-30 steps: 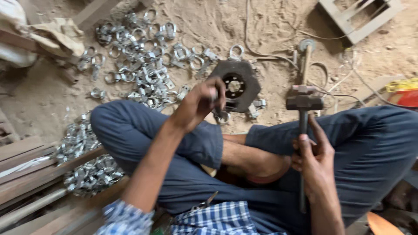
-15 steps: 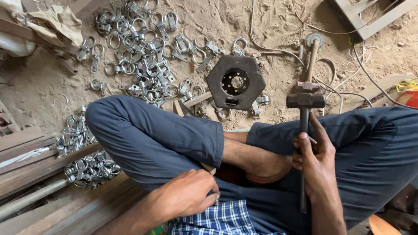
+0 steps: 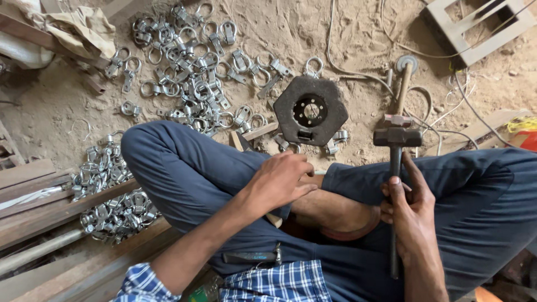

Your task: The person sits cross-legged on the ground and repeatedly hammers small metal parts placed on a circular anvil. They use a hammer in their right hand to strike the metal pieces, occasionally adjusting their position with their left hand.

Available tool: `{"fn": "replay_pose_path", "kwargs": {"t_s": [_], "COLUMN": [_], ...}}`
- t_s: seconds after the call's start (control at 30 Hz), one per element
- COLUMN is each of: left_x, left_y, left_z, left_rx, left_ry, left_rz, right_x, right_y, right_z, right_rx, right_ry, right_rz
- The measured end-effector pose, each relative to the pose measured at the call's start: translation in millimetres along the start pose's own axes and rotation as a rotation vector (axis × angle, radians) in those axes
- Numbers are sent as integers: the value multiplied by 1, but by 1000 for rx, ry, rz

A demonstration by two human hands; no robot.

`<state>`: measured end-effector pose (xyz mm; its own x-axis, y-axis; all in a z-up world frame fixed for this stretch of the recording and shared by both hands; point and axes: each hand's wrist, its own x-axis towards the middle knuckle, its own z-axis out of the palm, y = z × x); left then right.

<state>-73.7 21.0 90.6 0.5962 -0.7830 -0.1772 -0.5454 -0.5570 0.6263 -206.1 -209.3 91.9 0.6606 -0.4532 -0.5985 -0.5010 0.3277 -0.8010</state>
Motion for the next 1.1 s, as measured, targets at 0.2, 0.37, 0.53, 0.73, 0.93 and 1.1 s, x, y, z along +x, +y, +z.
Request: {"fn": "replay_pose_path", "kwargs": {"t_s": [0.2, 0.37, 0.53, 0.73, 0.93, 1.1], "left_x": [35, 57, 56, 57, 64, 60], "left_y": [-29, -54, -69, -75, -88, -78], "left_z": [18, 10, 22, 28, 27, 27], "left_rx": [223, 317, 229, 73, -523, -196], "left_ry": [-40, 217, 148, 270, 343, 385], "left_rz": [-69, -15, -64, -42, -87, 23], "right_x": [-2, 3, 6, 8, 6, 6], "right_y": [-3, -3, 2, 2, 0, -2], "right_z": [1, 3, 0, 1, 2, 4], "right_rx": [-10, -22, -16, -6, -22, -40], "right_ry": [25, 35, 32, 29, 18, 28], "right_rz": [30, 44, 51, 41, 22, 32]}}
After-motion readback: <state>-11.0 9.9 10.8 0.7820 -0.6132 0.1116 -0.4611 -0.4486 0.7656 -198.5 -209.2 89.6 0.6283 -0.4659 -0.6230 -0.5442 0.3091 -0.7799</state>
